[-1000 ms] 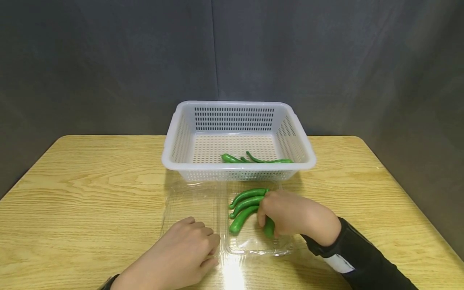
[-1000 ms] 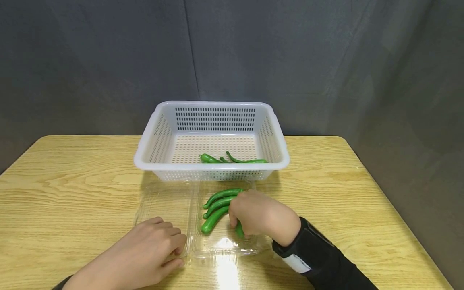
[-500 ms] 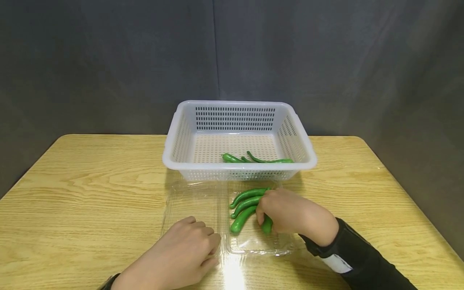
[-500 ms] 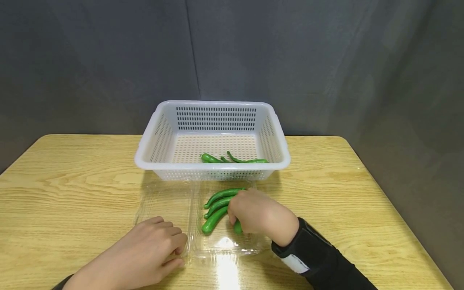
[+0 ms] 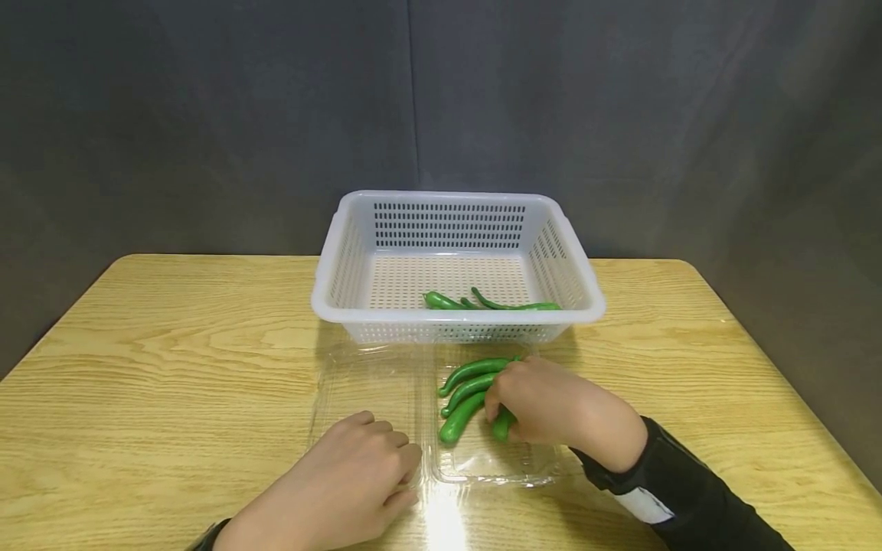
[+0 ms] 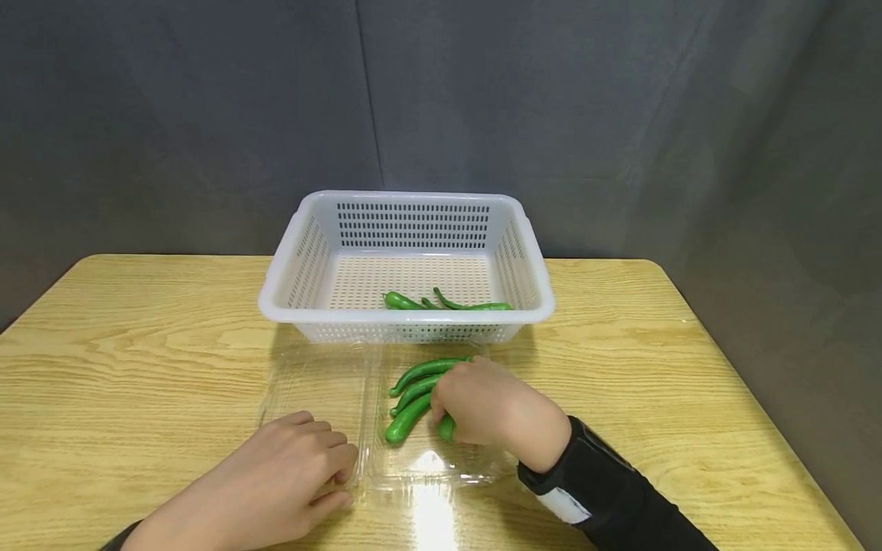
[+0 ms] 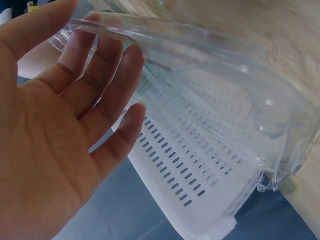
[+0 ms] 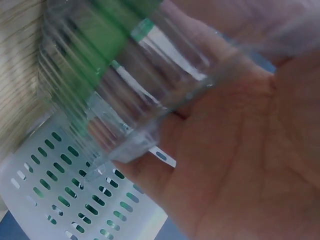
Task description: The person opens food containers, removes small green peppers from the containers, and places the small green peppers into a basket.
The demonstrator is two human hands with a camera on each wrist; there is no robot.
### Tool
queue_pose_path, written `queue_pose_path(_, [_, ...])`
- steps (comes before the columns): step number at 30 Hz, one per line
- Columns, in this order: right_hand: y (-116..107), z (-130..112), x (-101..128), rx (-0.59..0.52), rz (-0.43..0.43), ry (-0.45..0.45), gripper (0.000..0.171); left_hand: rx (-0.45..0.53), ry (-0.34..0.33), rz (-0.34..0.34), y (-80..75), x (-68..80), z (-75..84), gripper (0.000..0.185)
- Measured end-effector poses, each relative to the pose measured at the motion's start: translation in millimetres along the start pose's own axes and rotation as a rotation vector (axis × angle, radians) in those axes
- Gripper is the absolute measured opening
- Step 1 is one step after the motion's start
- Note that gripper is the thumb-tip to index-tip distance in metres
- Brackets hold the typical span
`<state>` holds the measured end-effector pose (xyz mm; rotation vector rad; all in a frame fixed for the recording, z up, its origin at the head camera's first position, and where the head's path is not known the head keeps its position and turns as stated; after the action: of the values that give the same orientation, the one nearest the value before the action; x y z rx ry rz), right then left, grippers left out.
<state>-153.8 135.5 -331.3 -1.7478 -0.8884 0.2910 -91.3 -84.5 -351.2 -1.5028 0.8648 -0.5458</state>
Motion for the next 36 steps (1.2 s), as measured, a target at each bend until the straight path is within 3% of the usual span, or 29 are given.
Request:
queue_pose_path(20, [-3, -9, 7, 0.045, 0.061, -0.067, 0.023, 0.015, -0.006, -0.016, -0.4, -0.1, 0.5, 0.034])
queue_pose_path(36, [-13, -19, 20, 0.092, 0.18, -0.121, 0.021, 0.008, 0.002, -0.045, -1.2, -0.2, 0.3, 0.035])
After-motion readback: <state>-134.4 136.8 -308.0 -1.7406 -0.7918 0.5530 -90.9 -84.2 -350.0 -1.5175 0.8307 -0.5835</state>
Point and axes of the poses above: each hand's wrist, its own x-axis away from the middle knuckle, its own y-axis out of the palm, z = x × y, the point moved 2 cm from there along -x, towards the middle knuckle, and after that the axes turned 14 degrees about -x, right-handed, at the moved point
